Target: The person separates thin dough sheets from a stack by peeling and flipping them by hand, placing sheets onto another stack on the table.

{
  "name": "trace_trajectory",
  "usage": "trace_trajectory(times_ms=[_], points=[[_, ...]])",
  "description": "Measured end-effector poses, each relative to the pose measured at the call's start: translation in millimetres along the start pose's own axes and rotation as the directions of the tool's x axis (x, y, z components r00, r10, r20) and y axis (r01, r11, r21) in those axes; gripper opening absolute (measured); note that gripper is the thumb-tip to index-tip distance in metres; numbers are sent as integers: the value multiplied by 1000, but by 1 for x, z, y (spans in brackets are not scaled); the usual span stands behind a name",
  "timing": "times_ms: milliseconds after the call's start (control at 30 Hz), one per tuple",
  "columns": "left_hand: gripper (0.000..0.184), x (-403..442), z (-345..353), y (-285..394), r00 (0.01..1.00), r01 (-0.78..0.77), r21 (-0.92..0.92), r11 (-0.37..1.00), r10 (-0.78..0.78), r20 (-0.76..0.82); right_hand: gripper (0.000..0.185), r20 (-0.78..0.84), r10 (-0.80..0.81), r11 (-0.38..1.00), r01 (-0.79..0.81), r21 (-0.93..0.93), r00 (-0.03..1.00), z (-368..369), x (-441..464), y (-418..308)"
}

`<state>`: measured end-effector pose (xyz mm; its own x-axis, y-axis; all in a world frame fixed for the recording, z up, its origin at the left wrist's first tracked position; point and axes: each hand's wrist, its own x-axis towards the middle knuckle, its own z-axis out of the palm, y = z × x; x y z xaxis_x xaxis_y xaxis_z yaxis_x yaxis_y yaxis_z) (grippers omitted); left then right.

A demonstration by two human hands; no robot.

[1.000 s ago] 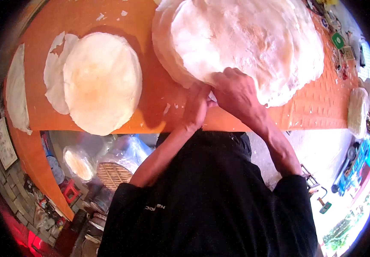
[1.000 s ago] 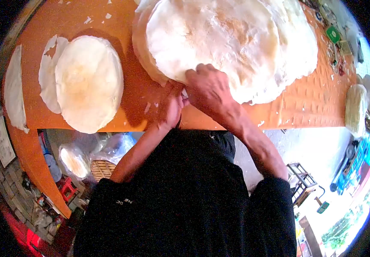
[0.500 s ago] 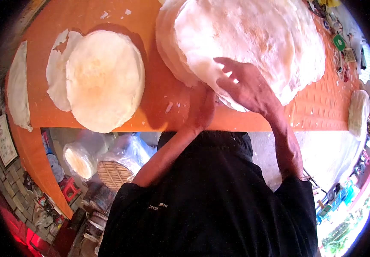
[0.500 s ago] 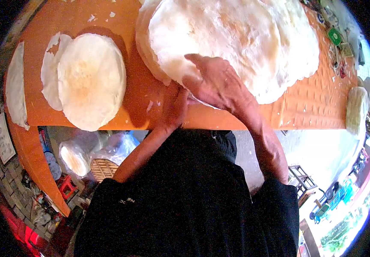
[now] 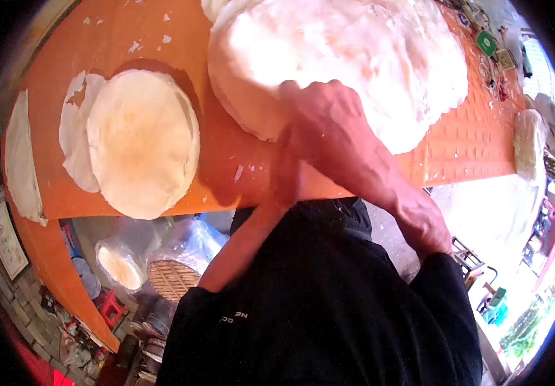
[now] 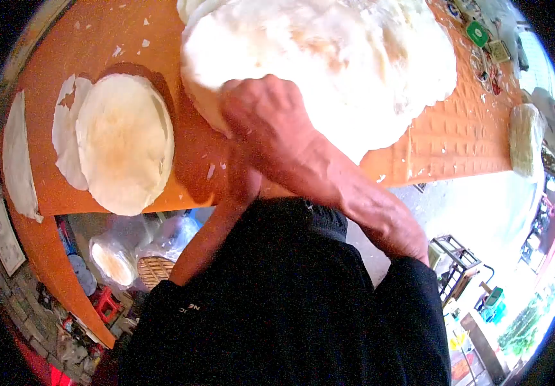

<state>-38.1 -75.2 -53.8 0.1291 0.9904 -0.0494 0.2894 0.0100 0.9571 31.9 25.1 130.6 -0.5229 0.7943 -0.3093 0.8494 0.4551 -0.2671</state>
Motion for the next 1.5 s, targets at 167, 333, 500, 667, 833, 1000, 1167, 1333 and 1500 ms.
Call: trace_trajectory(times_ms=[167,333,500,667,833,1000,1167,1333,1500], points=[[37,13,-51,-30,940,173,-628,758,-319,-125,33,-59,-168,969,175,175,984,-19,-12,12],[45,19,-124,-26,915,-70,-931,357,-348,-203,40,-20,-122,814,112,570,992,-42,0,90],[54,11,-169,32,850,-13,-881,474,-459,-259,47,41,69,328,-61,943,997,-13,38,208],[50,11,-150,-37,790,40,-834,551,-528,-312,39,177,375,236,-278,931,910,95,68,240],[41,16,-132,-25,724,49,-720,692,-521,-451,35,56,333,297,-161,941,941,64,46,186],[31,20,-135,-16,635,111,-580,807,-507,-583,33,-174,425,330,27,943,888,80,56,213],[27,14,-172,27,607,-56,-589,806,-441,-661,37,-253,362,349,122,929,897,-4,58,148],[31,-40,-269,27,414,-96,-525,846,-446,-794,35,-204,282,415,73,907,937,-14,118,47],[33,-116,-362,-13,321,-12,-480,877,-451,-833,32,-145,-49,159,151,976,988,47,185,-58]])
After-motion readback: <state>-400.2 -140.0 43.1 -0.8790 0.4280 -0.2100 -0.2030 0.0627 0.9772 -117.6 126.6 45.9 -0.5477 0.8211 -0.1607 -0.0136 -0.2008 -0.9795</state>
